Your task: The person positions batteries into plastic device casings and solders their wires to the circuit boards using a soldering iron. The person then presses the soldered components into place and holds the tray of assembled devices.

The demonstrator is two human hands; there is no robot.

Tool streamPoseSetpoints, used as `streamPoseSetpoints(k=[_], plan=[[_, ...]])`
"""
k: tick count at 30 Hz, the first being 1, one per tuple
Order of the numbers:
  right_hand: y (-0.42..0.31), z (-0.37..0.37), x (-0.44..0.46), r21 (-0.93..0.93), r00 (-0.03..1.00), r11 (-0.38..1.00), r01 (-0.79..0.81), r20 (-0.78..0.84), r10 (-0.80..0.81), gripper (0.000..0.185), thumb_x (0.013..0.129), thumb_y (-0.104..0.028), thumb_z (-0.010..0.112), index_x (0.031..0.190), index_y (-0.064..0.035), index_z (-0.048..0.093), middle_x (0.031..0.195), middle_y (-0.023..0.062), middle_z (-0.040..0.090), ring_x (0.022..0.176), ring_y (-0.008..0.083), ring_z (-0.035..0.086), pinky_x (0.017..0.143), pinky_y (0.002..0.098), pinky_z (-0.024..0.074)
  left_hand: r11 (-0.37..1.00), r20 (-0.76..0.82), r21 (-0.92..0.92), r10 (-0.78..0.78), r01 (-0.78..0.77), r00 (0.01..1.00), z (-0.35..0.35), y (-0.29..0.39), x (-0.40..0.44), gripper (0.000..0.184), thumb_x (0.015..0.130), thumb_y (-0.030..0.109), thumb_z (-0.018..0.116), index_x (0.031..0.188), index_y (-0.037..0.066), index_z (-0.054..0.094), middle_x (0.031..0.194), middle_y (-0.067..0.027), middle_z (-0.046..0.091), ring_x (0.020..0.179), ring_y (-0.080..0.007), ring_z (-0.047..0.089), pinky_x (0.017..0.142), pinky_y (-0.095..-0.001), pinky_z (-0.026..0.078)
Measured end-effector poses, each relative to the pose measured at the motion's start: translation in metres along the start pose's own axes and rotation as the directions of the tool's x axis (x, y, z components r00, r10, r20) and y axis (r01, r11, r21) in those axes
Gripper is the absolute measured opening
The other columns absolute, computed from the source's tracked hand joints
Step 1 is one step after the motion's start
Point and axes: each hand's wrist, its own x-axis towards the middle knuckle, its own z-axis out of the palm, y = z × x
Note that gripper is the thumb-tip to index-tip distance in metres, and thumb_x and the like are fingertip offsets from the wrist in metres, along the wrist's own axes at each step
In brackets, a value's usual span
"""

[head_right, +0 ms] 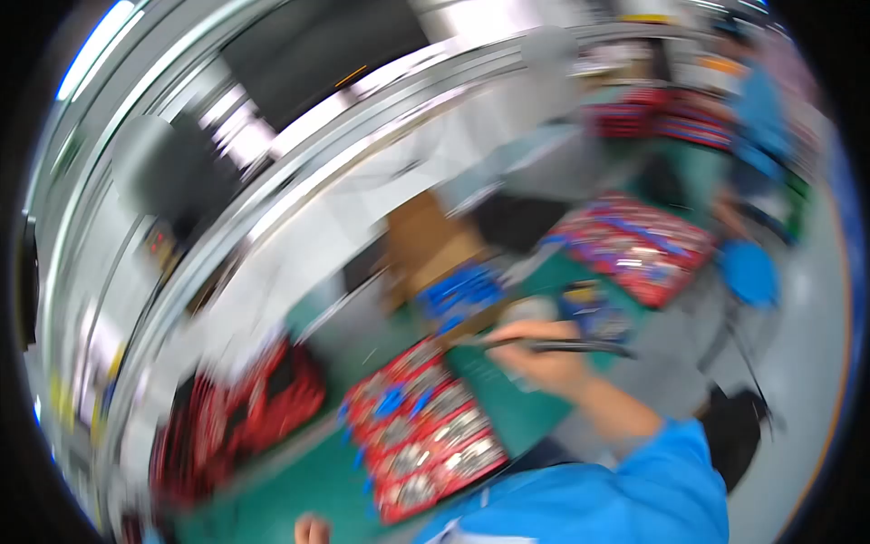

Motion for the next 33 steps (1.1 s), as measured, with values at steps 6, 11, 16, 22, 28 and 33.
streamPoseSetpoints(k=[6,11,16,22,28,33], plan=[[0.084,0.01,-0.015,-0.089,0.945,0.981,0.174,0.293,-0.141,0.022,0.086,0.0,0.055,0.107,0.0044,0.057,0.107,0.0148,0.06,0.098,0.0221,0.058,0.089,0.0313,0.044,0.97,0.05,0.243,-0.011,-0.001,0.999,-0.043,-0.019,-0.021,0.018,0.087,0.013,0.059,0.1,0.0,0.058,0.09,-0.0041,0.061,0.084,-0.0105,0.056,0.074,-0.024,0.045],[0.087,0.017,-0.012,-0.218,0.847,0.943,0.25,0.521,-0.104,0.023,0.087,-0.001,0.055,0.11,0.0041,0.056,0.106,0.0128,0.059,0.097,0.0186,0.056,0.085,0.026,0.0426,0.988,0.106,0.147,-0.066,0.05,0.992,-0.03,-0.027,-0.036,0.018,0.088,0.013,0.057,0.101,0.001,0.058,0.09,-0.0027,0.06,0.086,-0.0107,0.055,0.076,-0.0248,0.045],[0.073,0.026,-0.001,-0.18,0.786,0.952,0.249,0.611,-0.09,0.023,0.084,0.003,0.056,0.107,0.0045,0.056,0.097,0.0121,0.058,0.09,0.0175,0.056,0.08,0.0256,0.0429,0.996,0.416,0.009,0.08,-0.092,0.906,0.019,-0.01,-0.004,0.044,0.086,0.013,0.058,0.126,0.002,0.044,0.097,-0.008,0.06,0.092,-0.0167,0.057,0.083,-0.0314,0.045],[0.037,0.038,0.01,-0.273,0.803,0.849,0.453,0.539,-0.255,0.023,0.074,0.006,0.066,0.097,0.0024,0.063,0.092,0.0154,0.064,0.084,0.0251,0.062,0.077,0.0312,0.0477,0.907,0.647,-0.048,0.348,-0.419,0.679,0.09,0.068,0.033,0.059,0.079,0.006,0.061,0.133,0.001,0.037,0.093,-0.0115,0.062,0.091,-0.0198,0.059,0.084,-0.0323,0.045],[0.04,0.034,0.009,-0.256,0.825,0.877,0.406,0.516,-0.231,0.032,0.062,0.002,0.073,0.092,-0.0029,0.064,0.061,0.008,0.051,0.052,0.0193,0.049,0.046,0.0281,0.0342,0.795,0.341,0.533,0.111,-0.29,0.933,0.065,-0.024,0.034,0.016,0.08,0.002,0.062,0.096,0.0,0.061,0.082,-0.0107,0.062,0.074,-0.0205,0.061,0.067,-0.0281,0.047],[0.043,0.055,0.002,-0.248,0.805,0.884,0.397,0.556,-0.206,0.032,0.062,-0.004,0.074,0.092,-0.0071,0.064,0.058,0.0056,0.048,0.049,0.018,0.047,0.044,0.0289,0.0339,0.83,0.516,0.482,-0.011,-0.28,0.856,0.064,-0.038,0.014,0.017,0.075,0.006,0.066,0.092,0.004,0.063,0.089,-0.0079,0.062,0.085,-0.0236,0.057,0.074,-0.0337,0.045]])
